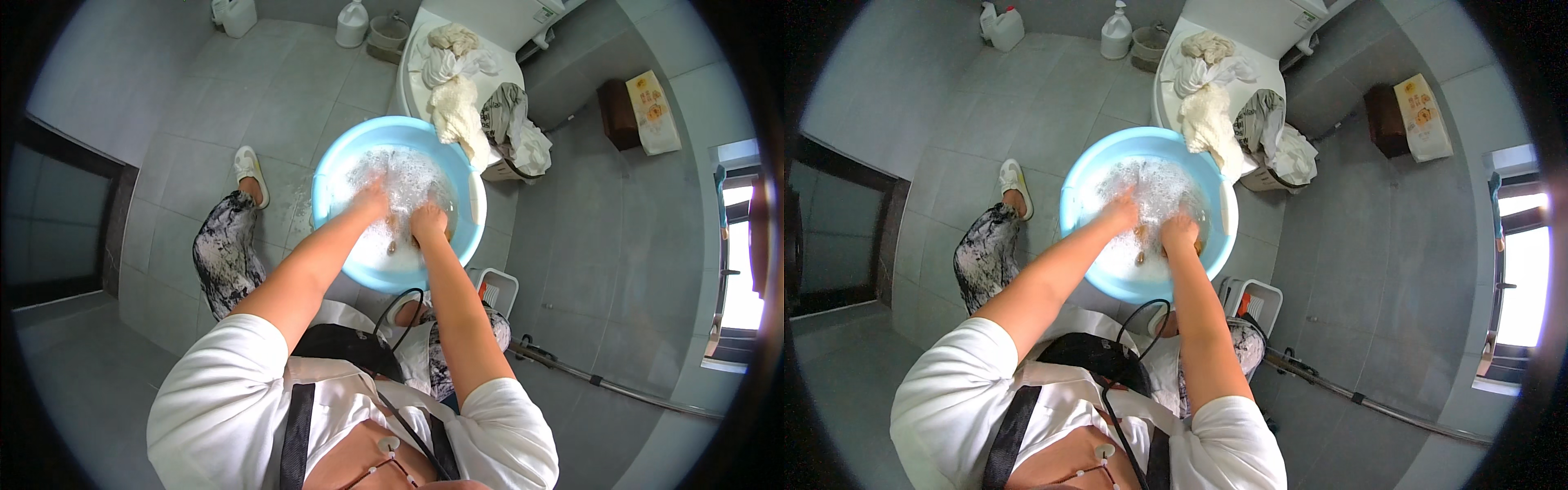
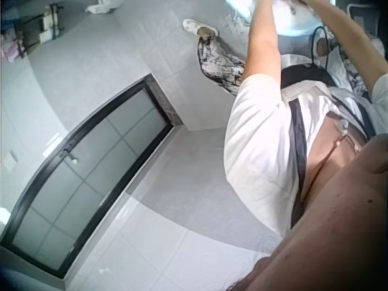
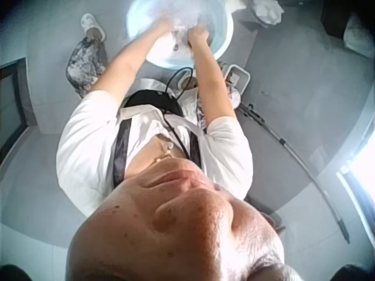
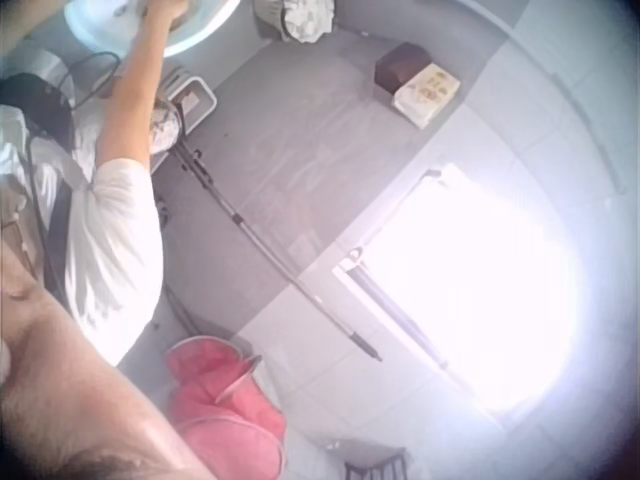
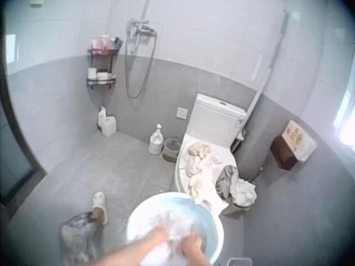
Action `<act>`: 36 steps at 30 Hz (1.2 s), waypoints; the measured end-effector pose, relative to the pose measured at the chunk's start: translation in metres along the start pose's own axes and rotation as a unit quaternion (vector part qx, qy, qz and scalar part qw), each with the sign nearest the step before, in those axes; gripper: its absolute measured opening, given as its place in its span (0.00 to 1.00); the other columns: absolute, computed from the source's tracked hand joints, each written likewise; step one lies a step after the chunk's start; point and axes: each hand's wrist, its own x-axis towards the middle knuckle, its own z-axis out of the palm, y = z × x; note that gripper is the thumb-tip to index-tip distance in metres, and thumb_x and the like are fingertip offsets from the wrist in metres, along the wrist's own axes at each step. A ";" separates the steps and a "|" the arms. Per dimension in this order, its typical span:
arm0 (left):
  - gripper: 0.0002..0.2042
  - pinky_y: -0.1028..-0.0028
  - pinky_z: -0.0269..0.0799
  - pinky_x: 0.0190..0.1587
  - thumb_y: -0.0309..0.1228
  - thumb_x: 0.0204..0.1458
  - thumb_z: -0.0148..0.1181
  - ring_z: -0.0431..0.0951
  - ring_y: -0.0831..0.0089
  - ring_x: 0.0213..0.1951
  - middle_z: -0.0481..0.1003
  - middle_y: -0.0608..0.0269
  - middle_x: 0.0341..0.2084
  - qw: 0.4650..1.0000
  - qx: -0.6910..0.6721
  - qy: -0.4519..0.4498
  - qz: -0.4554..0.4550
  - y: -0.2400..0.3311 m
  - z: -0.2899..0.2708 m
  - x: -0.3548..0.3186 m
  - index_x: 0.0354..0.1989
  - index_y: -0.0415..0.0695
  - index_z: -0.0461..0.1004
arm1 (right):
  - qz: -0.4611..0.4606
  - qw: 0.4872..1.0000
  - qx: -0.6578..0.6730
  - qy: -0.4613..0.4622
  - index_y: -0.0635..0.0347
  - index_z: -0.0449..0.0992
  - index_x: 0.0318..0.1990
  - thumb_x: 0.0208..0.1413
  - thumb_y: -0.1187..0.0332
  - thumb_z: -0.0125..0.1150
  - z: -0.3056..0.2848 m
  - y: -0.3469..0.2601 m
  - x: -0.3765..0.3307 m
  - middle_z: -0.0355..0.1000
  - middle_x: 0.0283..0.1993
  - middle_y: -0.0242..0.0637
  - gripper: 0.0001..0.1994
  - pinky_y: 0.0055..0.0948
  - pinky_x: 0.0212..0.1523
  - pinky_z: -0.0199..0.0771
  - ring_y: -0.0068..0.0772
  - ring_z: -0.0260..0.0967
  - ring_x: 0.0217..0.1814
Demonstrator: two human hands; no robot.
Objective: The person washes clothes by hand in a basin of soapy water, scrubbing and wringing out a grey shirt and then a tan shirt.
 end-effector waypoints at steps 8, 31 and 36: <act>0.14 0.66 0.58 0.52 0.34 0.46 0.52 0.63 0.58 0.49 0.67 0.55 0.44 0.862 -0.374 0.335 -0.071 0.026 -0.066 -0.035 0.41 0.46 0.72 | -0.002 0.992 0.110 0.056 0.58 0.73 0.38 0.41 0.64 0.56 -0.034 0.018 -0.007 0.71 0.41 0.45 0.15 0.33 0.44 0.69 0.41 0.69 0.45; 0.29 0.53 0.56 0.54 0.56 0.46 0.50 0.65 0.57 0.50 0.67 0.56 0.47 0.253 -0.965 -0.028 0.062 0.034 -0.133 -0.073 0.47 0.45 0.65 | -0.169 0.651 0.724 0.156 0.61 0.67 0.48 0.36 0.79 0.51 -0.091 0.052 -0.079 0.65 0.44 0.35 0.24 0.25 0.47 0.63 0.27 0.64 0.43; 0.24 0.55 0.61 0.51 0.52 0.47 0.51 0.68 0.57 0.47 0.69 0.54 0.43 0.337 -0.938 -0.043 0.070 0.043 -0.147 -0.078 0.43 0.44 0.67 | -0.197 0.712 0.567 0.363 0.57 0.71 0.45 0.37 0.75 0.59 -0.079 0.027 -0.077 0.61 0.54 0.47 0.21 0.32 0.51 0.63 0.40 0.62 0.53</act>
